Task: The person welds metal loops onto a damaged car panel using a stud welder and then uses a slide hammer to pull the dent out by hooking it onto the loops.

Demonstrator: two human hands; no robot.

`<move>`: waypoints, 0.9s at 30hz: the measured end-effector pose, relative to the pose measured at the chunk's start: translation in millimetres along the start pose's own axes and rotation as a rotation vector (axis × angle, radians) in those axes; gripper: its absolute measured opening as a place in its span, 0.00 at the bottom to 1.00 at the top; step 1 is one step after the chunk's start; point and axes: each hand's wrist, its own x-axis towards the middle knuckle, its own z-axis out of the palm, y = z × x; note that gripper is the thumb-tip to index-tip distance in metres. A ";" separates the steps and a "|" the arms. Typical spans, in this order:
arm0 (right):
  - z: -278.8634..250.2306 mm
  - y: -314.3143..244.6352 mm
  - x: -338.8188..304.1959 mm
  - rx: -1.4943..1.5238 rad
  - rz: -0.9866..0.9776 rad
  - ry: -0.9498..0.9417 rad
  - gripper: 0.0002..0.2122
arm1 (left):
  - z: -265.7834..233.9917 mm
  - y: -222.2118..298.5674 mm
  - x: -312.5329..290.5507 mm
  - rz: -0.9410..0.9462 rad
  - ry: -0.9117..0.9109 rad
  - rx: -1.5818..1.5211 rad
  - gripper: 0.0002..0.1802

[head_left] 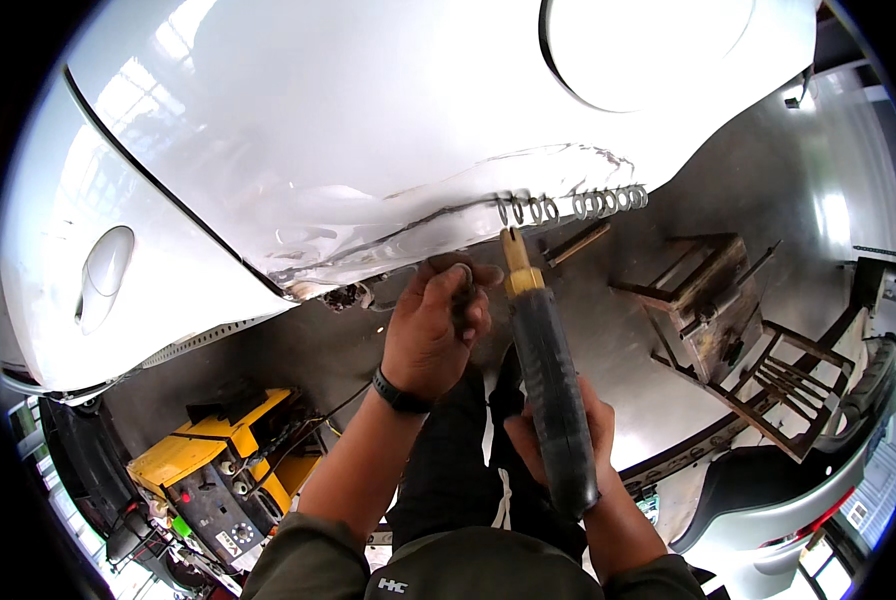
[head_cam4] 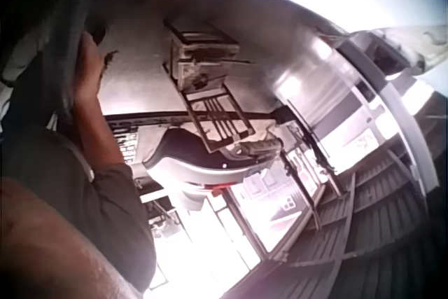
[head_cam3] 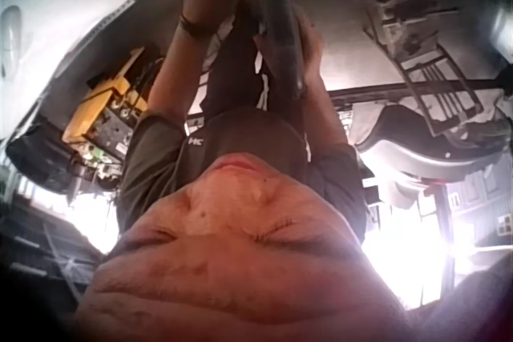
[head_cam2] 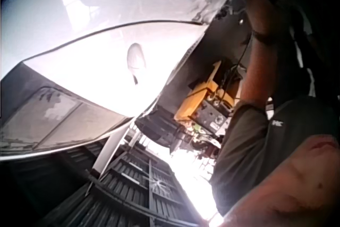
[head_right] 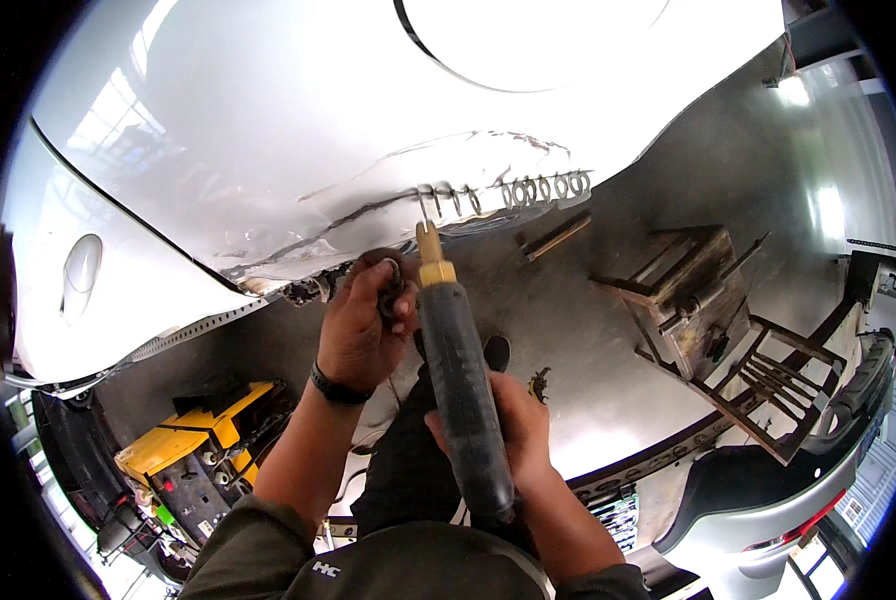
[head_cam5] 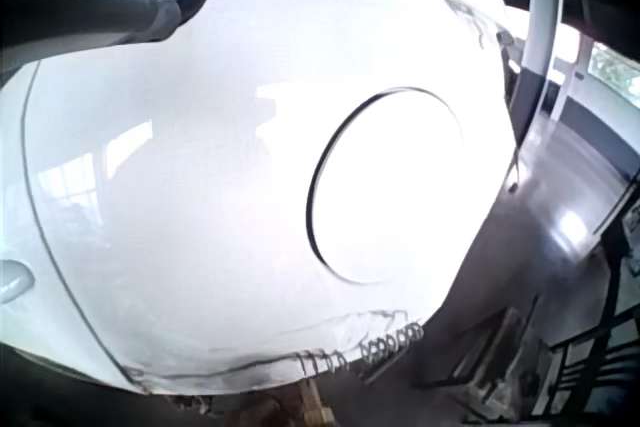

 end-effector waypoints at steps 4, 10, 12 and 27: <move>-13.7 12.0 -21.9 0.127 -0.028 -0.112 0.22 | 1.1 5.3 3.2 0.060 -0.130 -0.071 0.06; -20.2 11.6 -31.7 0.294 0.212 -0.254 0.22 | 6.5 -4.4 7.1 0.081 -0.199 -0.136 0.06; -19.1 12.5 -32.1 0.248 0.208 -0.213 0.22 | 5.5 -4.8 9.1 0.080 -0.218 -0.150 0.06; -17.8 9.0 -26.4 0.719 0.546 -0.209 0.18 | -4.3 -11.2 22.3 0.012 -0.435 -0.200 0.12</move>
